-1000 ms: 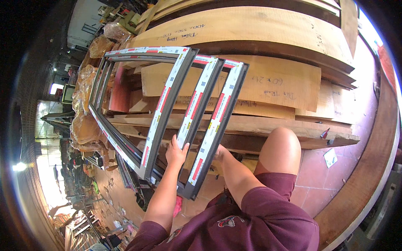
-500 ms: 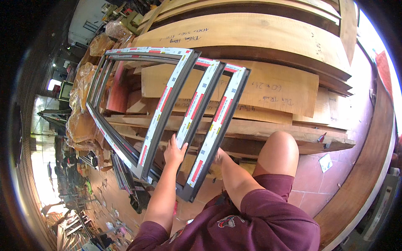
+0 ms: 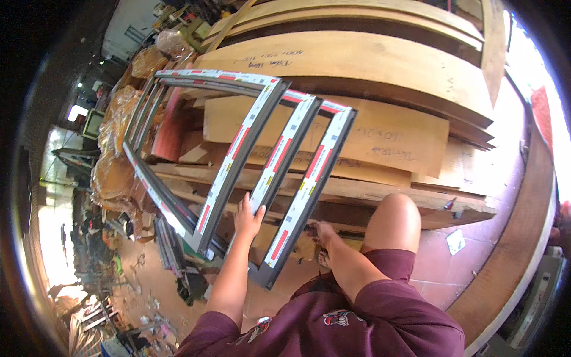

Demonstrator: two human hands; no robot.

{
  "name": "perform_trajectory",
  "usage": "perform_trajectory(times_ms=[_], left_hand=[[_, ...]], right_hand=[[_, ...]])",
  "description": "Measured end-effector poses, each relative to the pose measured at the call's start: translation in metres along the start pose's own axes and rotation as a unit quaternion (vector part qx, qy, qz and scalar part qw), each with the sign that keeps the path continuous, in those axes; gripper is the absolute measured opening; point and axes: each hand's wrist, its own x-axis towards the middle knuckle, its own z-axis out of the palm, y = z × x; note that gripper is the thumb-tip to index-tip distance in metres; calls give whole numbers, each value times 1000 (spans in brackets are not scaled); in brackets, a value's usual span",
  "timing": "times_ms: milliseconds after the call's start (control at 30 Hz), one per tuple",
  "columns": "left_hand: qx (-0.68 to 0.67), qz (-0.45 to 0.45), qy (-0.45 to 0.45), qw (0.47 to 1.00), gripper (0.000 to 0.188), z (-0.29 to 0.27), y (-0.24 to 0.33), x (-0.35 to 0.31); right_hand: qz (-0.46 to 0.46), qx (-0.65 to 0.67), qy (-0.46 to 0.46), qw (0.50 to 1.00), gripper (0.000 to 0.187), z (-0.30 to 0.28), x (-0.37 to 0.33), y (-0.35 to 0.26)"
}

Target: The person assembles a window frame by hand, pressing rubber gaskets into the grooves of the frame sections. The person works on the floor, aligning and seating the gaskets along the frame edges.

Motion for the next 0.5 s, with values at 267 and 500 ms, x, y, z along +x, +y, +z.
perform_trajectory(times_ms=[267, 500], left_hand=[[-58, 6, 60, 997, 65, 5, 23, 21], [-261, 74, 104, 957, 32, -6, 41, 48]], right_hand=[[-83, -148, 21, 985, 31, -34, -43, -24], [-159, -248, 61, 954, 28, -61, -175, -31]])
